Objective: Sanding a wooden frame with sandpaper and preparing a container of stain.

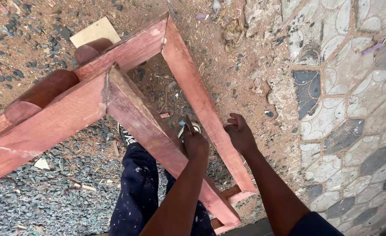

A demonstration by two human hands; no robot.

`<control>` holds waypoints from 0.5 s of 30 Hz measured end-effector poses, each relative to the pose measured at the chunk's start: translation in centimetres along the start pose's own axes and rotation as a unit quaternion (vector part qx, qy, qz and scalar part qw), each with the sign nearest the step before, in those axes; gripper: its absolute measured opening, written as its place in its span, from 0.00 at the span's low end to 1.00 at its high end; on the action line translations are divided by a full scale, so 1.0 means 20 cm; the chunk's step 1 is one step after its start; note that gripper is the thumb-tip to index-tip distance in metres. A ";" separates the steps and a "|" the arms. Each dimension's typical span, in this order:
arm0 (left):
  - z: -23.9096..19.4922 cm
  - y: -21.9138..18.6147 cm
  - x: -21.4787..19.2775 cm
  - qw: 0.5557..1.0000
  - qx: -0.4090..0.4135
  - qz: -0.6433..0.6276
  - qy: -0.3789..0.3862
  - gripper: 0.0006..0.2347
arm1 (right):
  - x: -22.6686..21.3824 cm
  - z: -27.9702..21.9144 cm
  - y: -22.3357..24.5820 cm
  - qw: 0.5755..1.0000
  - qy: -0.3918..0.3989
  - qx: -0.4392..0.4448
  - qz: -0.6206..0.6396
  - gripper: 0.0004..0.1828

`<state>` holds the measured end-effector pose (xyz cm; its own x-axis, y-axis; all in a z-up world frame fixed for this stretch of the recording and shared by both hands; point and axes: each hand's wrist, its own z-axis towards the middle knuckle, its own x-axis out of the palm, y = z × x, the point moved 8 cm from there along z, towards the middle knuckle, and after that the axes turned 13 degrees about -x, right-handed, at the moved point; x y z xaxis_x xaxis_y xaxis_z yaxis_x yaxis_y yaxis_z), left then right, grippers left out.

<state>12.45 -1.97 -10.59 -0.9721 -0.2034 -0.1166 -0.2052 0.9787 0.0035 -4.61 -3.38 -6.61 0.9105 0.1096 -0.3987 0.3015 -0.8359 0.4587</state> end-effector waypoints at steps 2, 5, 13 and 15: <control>-0.03 -0.04 0.07 0.989 -0.010 -0.138 0.049 0.24 | 0.06 0.06 -0.07 0.999 0.027 0.017 -0.010 0.39; 0.12 -0.08 0.05 0.995 0.085 -0.038 0.024 0.25 | 0.16 0.05 -0.02 0.997 0.078 0.007 -0.022 0.46; 0.28 -0.73 0.16 0.927 0.369 0.048 -0.041 0.28 | 0.21 0.06 0.08 0.993 0.113 -0.022 -0.037 0.55; 0.04 -0.54 0.14 0.928 0.357 0.103 -0.041 0.28 | 0.23 0.07 -0.03 0.993 0.104 -0.025 -0.049 0.57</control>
<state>12.05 -13.03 -11.83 -0.9646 -0.0365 -0.2613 0.1390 0.7714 -0.6209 -0.97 -3.14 -9.74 0.9136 0.3010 -0.2734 0.3996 -0.7892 0.4664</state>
